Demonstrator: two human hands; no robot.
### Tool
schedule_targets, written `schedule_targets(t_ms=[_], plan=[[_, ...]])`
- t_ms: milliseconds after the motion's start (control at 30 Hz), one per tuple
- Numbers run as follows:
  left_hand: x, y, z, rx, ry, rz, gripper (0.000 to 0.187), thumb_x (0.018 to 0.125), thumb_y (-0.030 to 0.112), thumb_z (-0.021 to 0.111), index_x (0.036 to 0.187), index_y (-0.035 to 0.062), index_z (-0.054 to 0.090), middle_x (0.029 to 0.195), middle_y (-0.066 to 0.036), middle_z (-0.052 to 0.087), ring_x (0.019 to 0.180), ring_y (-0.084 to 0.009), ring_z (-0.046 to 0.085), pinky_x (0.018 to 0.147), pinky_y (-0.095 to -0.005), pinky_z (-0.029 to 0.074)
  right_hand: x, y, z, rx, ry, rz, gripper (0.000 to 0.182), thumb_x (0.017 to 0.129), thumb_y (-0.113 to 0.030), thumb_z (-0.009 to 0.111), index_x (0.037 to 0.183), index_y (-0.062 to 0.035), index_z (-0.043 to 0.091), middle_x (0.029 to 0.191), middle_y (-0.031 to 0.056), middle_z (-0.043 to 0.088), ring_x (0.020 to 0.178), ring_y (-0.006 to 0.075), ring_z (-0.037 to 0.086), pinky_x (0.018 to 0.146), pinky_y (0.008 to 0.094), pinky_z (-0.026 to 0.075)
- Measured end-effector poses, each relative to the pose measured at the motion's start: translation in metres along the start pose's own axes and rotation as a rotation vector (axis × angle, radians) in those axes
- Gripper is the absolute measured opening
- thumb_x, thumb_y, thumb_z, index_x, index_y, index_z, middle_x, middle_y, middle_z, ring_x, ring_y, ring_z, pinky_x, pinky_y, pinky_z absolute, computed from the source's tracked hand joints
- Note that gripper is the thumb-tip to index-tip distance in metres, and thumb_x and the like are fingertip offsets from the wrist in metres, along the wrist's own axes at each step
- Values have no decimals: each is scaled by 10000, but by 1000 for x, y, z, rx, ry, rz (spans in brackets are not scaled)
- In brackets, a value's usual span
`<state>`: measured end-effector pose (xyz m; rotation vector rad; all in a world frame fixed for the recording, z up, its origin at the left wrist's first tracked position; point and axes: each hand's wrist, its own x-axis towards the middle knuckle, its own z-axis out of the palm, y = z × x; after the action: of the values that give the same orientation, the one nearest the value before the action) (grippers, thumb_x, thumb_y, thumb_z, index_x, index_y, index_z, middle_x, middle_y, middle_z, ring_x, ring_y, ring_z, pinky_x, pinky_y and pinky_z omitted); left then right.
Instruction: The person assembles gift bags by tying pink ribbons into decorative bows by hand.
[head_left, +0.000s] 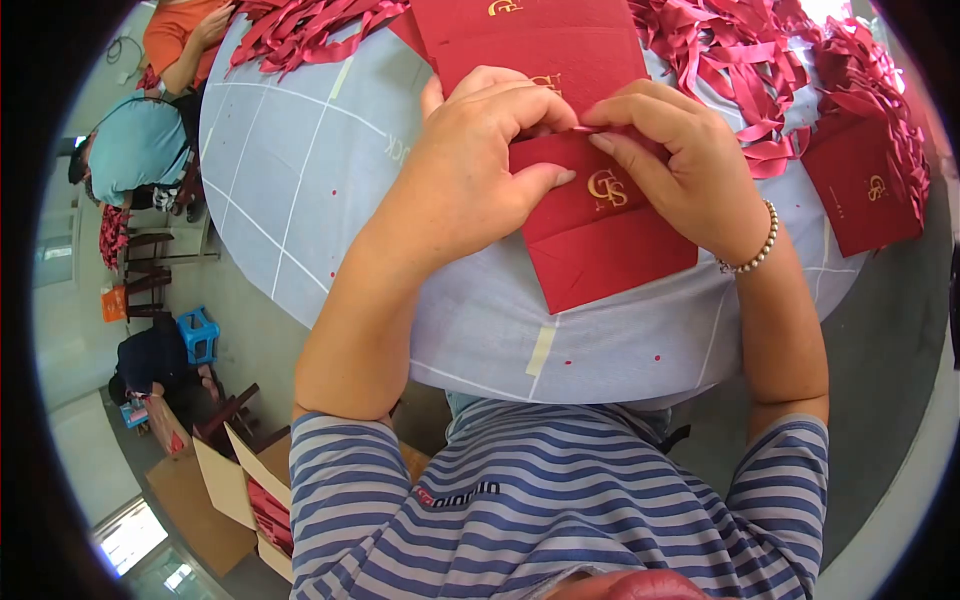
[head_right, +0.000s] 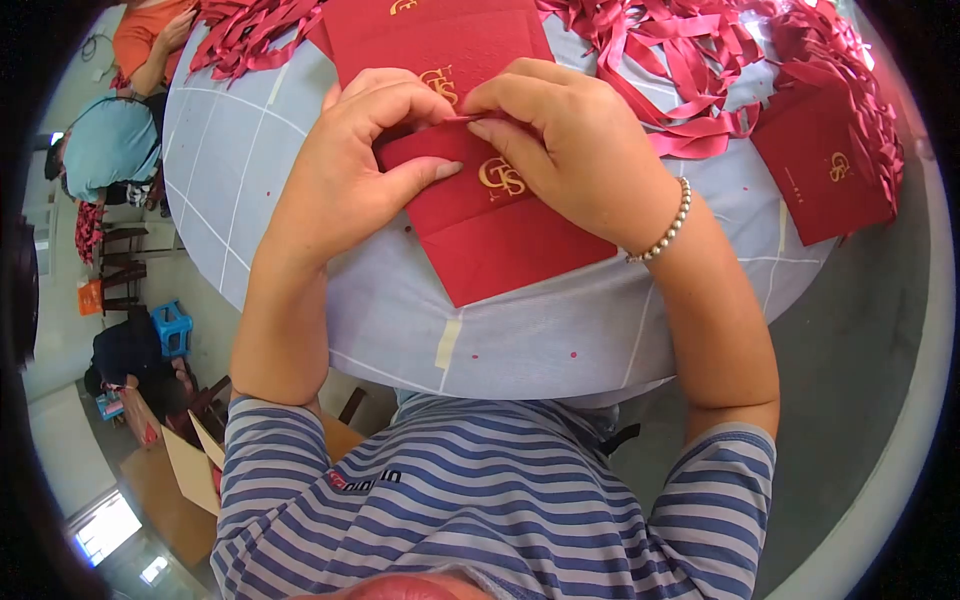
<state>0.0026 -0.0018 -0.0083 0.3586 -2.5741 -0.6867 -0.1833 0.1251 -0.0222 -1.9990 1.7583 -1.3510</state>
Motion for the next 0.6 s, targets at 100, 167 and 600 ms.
schedule_targets(t_ms=[100,167,600], plan=[[1,0,0,-39,7,24,356,730,102,843,1053,68,697,1069,-32,663,1053,-193,610,1019,-353,386,3,-6,-7,-65,-36,41,117,875,-72,719,961,5,698,906,147,696,730,281,674,661,342,524],[1,2,-5,-44,-27,-3,344,738,94,839,1051,64,701,1062,-41,661,1020,-195,618,1015,-346,395,0,-4,-12,-108,57,100,101,888,-62,709,958,10,703,877,148,703,722,266,683,656,334,522],[2,-10,3,-148,29,-136,291,811,60,817,1068,-1,695,1024,-55,646,911,-136,638,821,-271,523,-9,-3,6,185,19,220,94,876,-58,742,954,-7,730,773,81,712,648,149,682,602,271,533]])
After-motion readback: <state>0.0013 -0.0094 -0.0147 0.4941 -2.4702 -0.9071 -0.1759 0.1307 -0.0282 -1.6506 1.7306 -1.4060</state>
